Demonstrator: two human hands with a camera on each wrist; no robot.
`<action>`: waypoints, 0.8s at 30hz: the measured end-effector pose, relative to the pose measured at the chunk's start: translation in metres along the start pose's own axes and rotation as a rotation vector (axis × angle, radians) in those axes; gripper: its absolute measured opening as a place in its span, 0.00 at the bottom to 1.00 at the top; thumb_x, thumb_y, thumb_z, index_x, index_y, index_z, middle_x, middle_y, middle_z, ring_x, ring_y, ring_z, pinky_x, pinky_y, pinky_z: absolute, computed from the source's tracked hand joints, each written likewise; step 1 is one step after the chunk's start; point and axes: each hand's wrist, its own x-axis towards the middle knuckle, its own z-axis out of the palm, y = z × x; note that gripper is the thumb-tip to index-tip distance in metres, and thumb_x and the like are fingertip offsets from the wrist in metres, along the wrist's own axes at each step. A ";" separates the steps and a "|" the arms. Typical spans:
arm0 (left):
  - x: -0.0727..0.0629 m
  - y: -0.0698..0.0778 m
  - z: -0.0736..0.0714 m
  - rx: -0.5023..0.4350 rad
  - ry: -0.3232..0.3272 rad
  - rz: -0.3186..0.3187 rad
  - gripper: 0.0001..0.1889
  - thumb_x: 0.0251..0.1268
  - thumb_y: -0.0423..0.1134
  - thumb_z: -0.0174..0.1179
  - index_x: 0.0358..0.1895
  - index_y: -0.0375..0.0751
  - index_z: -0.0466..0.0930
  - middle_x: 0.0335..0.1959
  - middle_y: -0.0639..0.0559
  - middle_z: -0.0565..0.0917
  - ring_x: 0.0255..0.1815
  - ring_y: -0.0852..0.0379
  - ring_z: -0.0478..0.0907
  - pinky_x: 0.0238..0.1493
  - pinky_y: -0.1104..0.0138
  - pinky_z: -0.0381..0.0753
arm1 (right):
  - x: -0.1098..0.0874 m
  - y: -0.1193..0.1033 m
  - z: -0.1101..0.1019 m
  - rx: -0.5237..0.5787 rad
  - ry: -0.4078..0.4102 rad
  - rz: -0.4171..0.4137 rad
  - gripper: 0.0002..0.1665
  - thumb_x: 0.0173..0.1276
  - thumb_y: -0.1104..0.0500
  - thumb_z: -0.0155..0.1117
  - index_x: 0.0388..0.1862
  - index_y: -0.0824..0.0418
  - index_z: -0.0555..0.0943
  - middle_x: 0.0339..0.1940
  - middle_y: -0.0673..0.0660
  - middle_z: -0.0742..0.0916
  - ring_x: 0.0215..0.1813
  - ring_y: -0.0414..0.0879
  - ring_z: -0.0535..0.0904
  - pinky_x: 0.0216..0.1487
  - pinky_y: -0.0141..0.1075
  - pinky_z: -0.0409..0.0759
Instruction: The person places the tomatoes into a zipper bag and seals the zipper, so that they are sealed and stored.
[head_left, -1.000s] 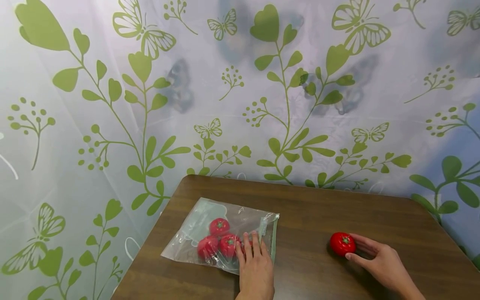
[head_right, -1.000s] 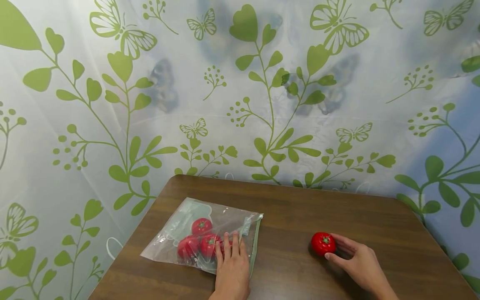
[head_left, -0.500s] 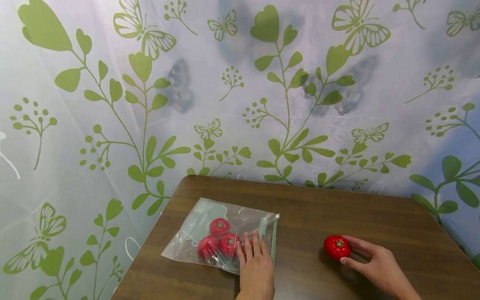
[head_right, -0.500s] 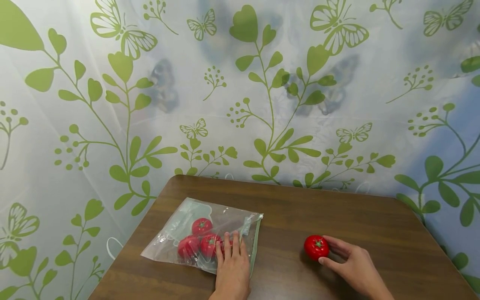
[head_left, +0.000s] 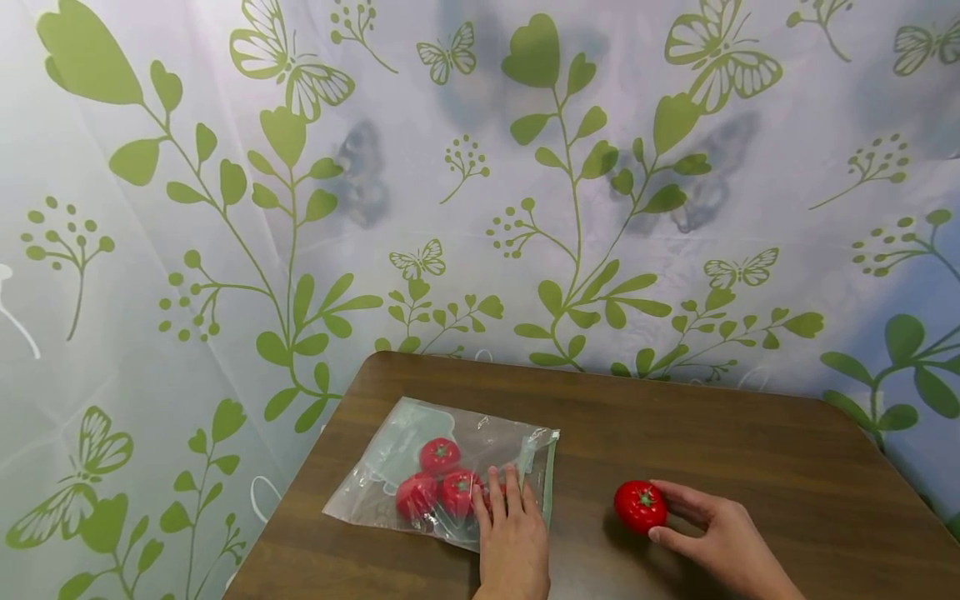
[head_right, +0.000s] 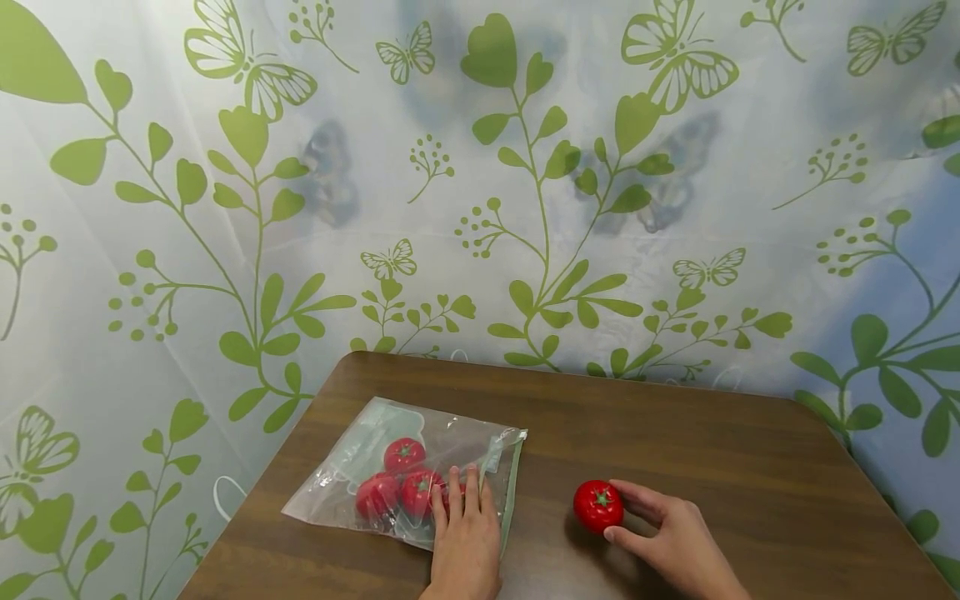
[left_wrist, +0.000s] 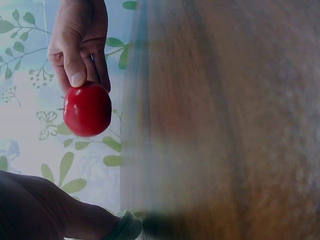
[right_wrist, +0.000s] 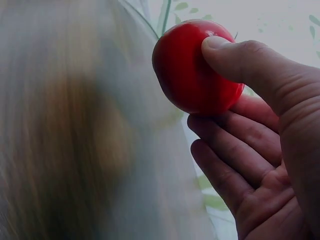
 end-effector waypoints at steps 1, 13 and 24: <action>0.000 0.000 0.000 0.003 -0.001 0.000 0.42 0.53 0.35 0.82 0.76 0.38 0.78 0.83 0.37 0.71 0.87 0.31 0.61 0.84 0.32 0.58 | 0.001 -0.001 0.003 0.010 0.000 -0.013 0.40 0.63 0.48 0.86 0.70 0.62 0.84 0.68 0.65 0.89 0.60 0.46 0.92 0.56 0.40 0.91; 0.001 0.000 0.002 -0.002 -0.011 0.003 0.43 0.52 0.34 0.83 0.76 0.37 0.78 0.83 0.37 0.70 0.87 0.30 0.60 0.84 0.32 0.56 | 0.011 -0.016 0.034 0.087 -0.036 -0.236 0.35 0.66 0.48 0.84 0.69 0.60 0.85 0.65 0.63 0.90 0.60 0.33 0.88 0.55 0.28 0.87; 0.003 0.000 0.003 0.028 -0.047 0.006 0.42 0.56 0.38 0.81 0.77 0.39 0.77 0.85 0.38 0.68 0.88 0.31 0.58 0.84 0.32 0.56 | 0.025 -0.035 0.066 0.132 -0.068 -0.317 0.36 0.66 0.46 0.84 0.69 0.59 0.86 0.64 0.62 0.91 0.60 0.40 0.90 0.57 0.38 0.90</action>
